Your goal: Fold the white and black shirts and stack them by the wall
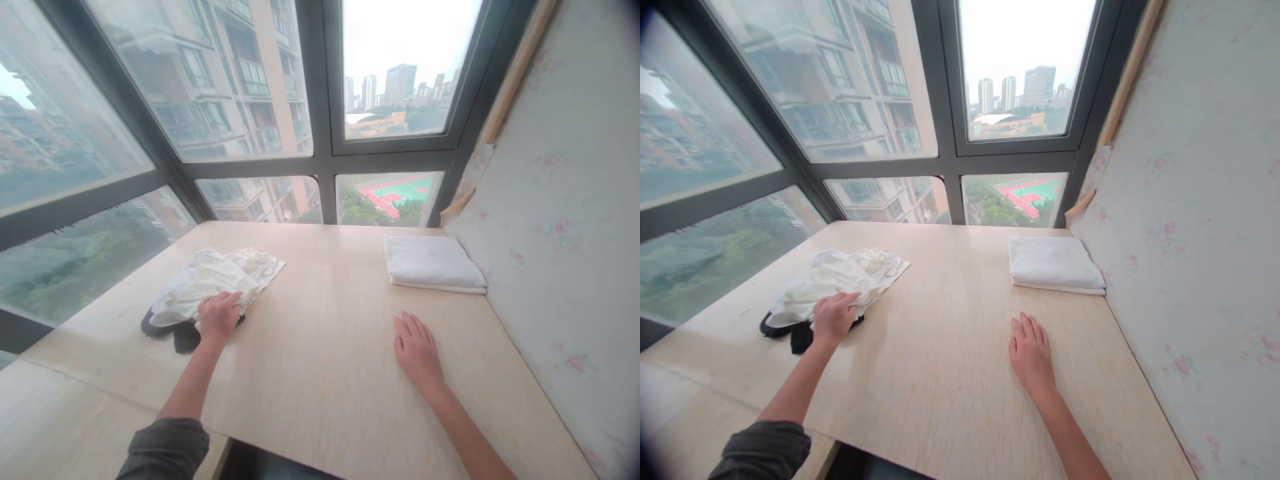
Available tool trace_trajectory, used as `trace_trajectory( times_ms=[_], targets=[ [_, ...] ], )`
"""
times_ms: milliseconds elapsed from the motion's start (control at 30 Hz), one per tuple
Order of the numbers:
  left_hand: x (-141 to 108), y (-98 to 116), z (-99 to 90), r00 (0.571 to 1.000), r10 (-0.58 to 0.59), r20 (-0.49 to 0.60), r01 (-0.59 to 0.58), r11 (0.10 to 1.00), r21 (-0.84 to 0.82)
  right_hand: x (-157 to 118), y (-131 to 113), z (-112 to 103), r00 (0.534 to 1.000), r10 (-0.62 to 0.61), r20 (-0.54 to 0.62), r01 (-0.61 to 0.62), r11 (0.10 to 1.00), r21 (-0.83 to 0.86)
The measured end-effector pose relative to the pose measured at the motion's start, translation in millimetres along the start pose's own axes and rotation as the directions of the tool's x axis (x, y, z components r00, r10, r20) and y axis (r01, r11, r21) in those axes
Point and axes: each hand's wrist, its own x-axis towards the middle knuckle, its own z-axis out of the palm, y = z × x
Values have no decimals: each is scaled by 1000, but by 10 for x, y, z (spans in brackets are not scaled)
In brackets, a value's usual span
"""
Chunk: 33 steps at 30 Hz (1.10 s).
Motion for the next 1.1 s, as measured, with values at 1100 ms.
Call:
trace_trajectory(
  times_ms=[1100],
  targets=[
    [-1078,84,-36,993,83,-88,-81,996,21,16,-1038,-1016,985,-169,37,50,484,874]
  ],
)
